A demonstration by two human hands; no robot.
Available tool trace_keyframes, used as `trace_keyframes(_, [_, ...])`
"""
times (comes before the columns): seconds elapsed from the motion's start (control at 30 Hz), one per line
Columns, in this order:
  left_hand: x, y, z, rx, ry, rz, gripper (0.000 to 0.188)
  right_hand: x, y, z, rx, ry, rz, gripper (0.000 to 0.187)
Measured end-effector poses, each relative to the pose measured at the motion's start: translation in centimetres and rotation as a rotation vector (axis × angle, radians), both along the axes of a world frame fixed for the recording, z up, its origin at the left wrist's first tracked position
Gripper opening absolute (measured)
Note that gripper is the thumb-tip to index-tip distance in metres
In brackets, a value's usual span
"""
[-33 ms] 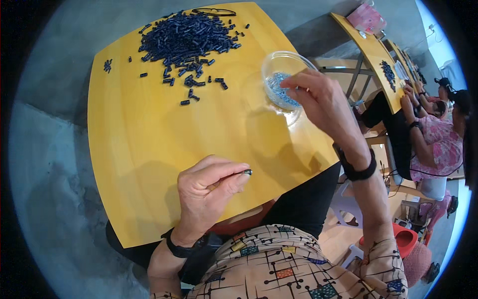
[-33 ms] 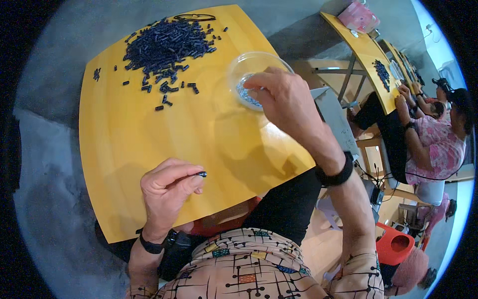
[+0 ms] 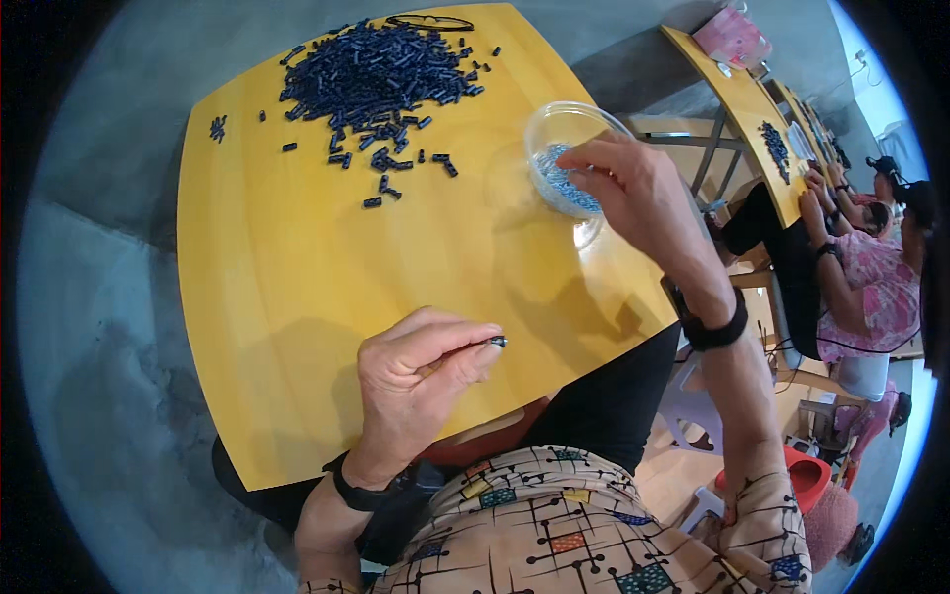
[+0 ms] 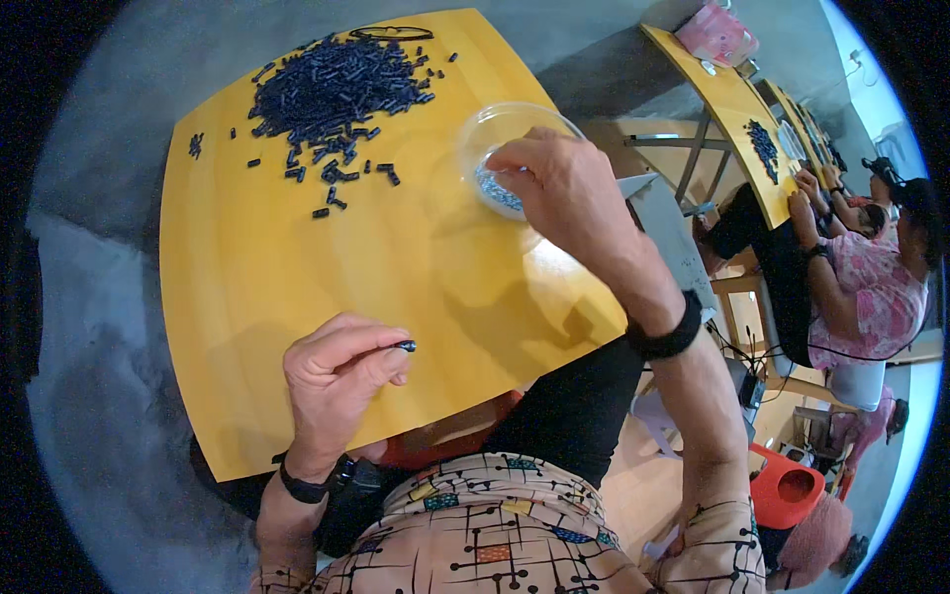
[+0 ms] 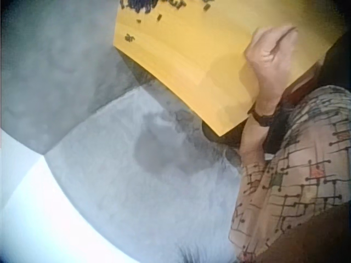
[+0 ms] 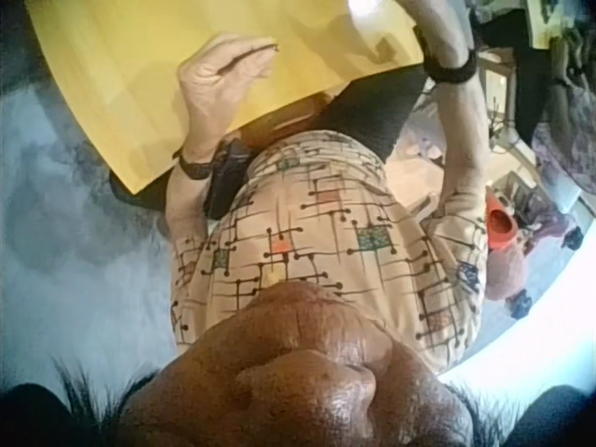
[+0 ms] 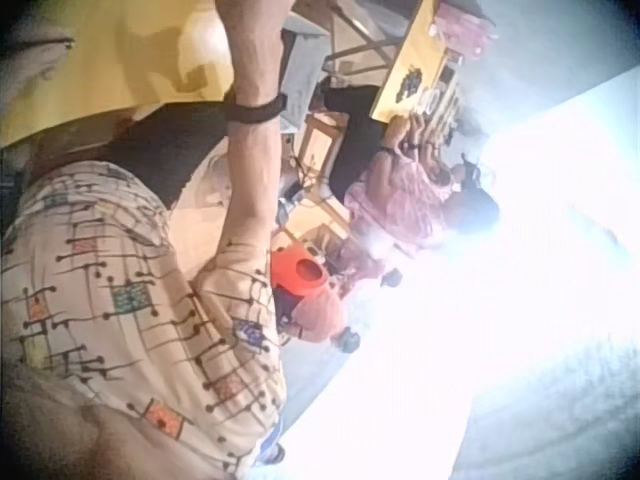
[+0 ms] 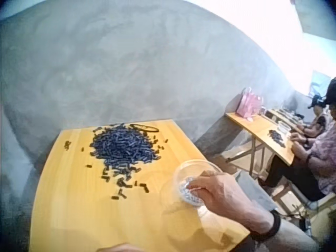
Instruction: Assembling small blue cylindrical plastic components by inserting tiny light-blue parts into one end of each cylinder.
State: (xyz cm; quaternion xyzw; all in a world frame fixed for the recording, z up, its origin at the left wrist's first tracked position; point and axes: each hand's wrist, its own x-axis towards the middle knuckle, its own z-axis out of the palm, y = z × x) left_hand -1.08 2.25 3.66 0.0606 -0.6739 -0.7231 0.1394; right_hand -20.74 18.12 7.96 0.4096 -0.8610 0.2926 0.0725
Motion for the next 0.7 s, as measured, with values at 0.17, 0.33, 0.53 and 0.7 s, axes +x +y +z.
trace_keyframes(0.17, [-0.1,-0.4,-0.2,-0.050,0.022,-0.048,0.011,-3.5,-1.0,-2.9,0.251,0.073,0.025,0.018])
trace_keyframes(0.33, [0.0,-0.6,-0.5,-0.082,0.035,-0.061,0.012,-4.3,-1.9,-2.9,0.411,-0.069,-0.011,0.020])
trace_keyframes(0.53, [0.0,-0.8,-0.4,-0.087,0.059,-0.070,0.012,-4.2,-2.6,-3.2,0.364,-0.046,-0.006,0.012])
trace_keyframes(0.7, [0.1,-0.8,-0.3,0.029,-0.010,-0.051,0.011,-4.2,-2.1,-3.3,0.268,0.008,-0.002,0.010])
